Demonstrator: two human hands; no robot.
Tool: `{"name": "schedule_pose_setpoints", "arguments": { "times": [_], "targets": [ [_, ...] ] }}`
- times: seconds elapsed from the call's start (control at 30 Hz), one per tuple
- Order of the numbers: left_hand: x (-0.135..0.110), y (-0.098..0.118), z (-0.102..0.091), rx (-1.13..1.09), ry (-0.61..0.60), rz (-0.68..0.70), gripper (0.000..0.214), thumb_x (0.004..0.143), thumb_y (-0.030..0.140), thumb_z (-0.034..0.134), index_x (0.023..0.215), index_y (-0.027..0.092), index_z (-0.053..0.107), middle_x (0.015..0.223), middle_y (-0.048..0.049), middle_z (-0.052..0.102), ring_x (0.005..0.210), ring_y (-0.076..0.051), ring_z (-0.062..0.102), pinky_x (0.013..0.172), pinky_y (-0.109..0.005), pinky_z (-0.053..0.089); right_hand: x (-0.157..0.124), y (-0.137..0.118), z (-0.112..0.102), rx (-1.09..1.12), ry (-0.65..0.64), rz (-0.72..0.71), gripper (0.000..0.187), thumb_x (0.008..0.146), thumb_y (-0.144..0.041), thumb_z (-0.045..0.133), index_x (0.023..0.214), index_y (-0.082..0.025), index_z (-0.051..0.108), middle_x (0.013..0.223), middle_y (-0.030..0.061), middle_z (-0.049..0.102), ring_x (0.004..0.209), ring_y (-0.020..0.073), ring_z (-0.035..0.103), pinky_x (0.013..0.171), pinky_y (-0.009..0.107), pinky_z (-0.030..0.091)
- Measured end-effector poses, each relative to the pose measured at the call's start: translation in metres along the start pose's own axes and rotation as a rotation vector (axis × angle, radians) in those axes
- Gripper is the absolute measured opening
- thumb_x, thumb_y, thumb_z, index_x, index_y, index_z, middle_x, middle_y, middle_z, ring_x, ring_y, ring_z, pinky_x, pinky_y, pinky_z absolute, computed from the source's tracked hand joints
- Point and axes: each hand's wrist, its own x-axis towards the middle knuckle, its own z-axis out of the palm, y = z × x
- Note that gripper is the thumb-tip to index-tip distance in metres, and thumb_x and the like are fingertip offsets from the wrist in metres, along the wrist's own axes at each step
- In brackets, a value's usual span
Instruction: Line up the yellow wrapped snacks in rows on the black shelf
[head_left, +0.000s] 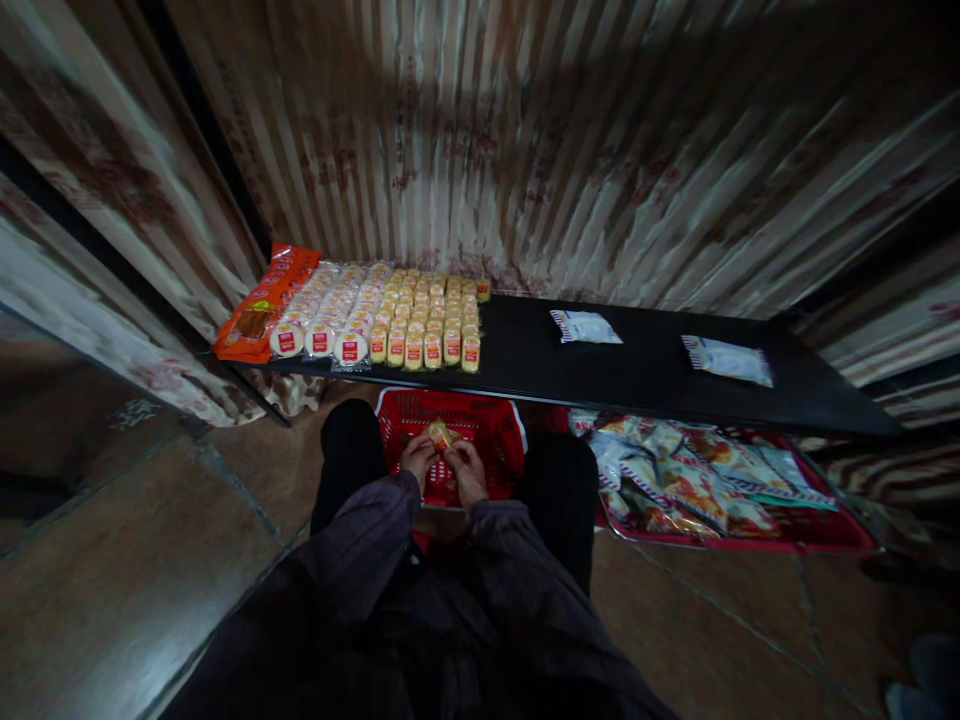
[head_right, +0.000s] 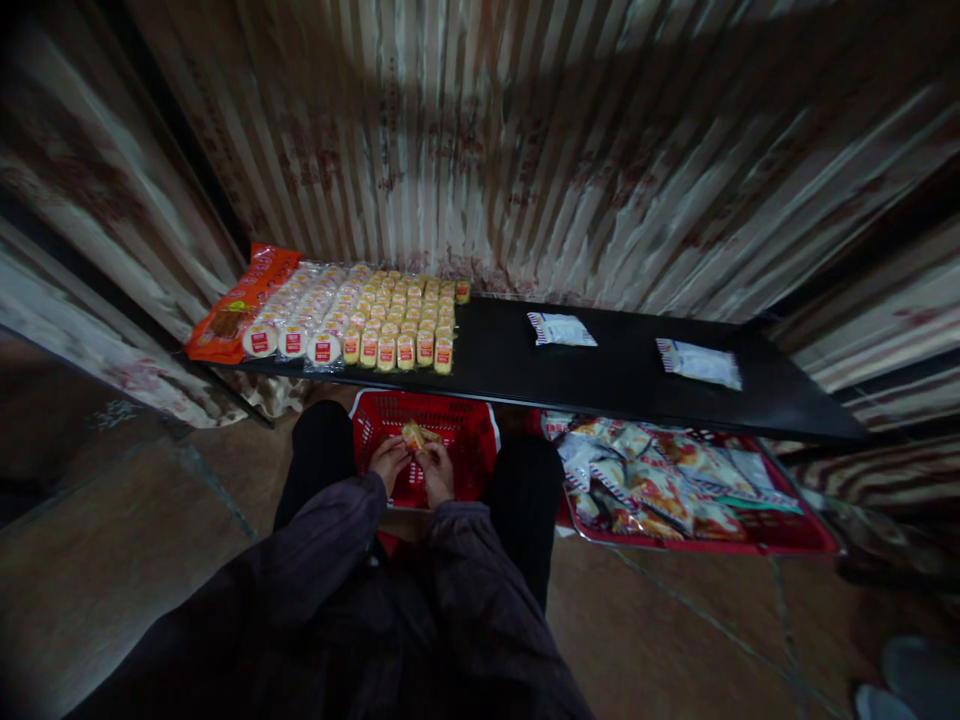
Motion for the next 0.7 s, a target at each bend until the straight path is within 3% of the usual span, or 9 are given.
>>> {"name": "schedule_pose_setpoints", "arguments": {
  "times": [0.3, 0.57, 0.7],
  "targets": [
    [-0.006, 0.008, -0.001, 0.011, -0.065, -0.051, 0.035, 0.066, 0.012, 0.069, 0.100, 0.016, 0.063, 0.110, -0.0106, 0.065, 0.101, -0.019, 0.063, 0.089, -0.032, 0.050, 0.000, -0.004, 0.002, 0.105, -0.002, 0.083, 0.028, 0.054, -0.038, 0.073, 0.075, -0.020, 0.065, 0.071, -0.0016, 0.067, 0.058, 0.0131, 0.054, 0.045, 0.021, 0.040],
    [-0.008, 0.010, 0.000, -0.024, -0.072, -0.064, 0.040, 0.066, 0.011, 0.070, 0.105, 0.016, 0.065, 0.099, -0.0085, 0.067, 0.091, -0.017, 0.064, 0.085, -0.031, 0.052, 0.002, -0.001, 0.001, 0.158, -0.005, 0.121, 0.031, 0.054, -0.038, 0.074, 0.077, -0.020, 0.066, 0.076, 0.0008, 0.070, 0.059, 0.0150, 0.059, 0.048, 0.024, 0.044],
    [-0.003, 0.004, 0.002, -0.015, -0.019, -0.051, 0.038, 0.064, 0.009, 0.071, 0.101, 0.016, 0.067, 0.093, -0.0055, 0.065, 0.084, -0.014, 0.063, 0.081, -0.028, 0.050, 0.004, 0.000, 0.001, 0.165, 0.018, 0.102, 0.030, 0.050, -0.038, 0.076, 0.073, -0.020, 0.069, 0.072, 0.0006, 0.071, 0.061, 0.0157, 0.060, 0.053, 0.025, 0.046]
  ]
}}
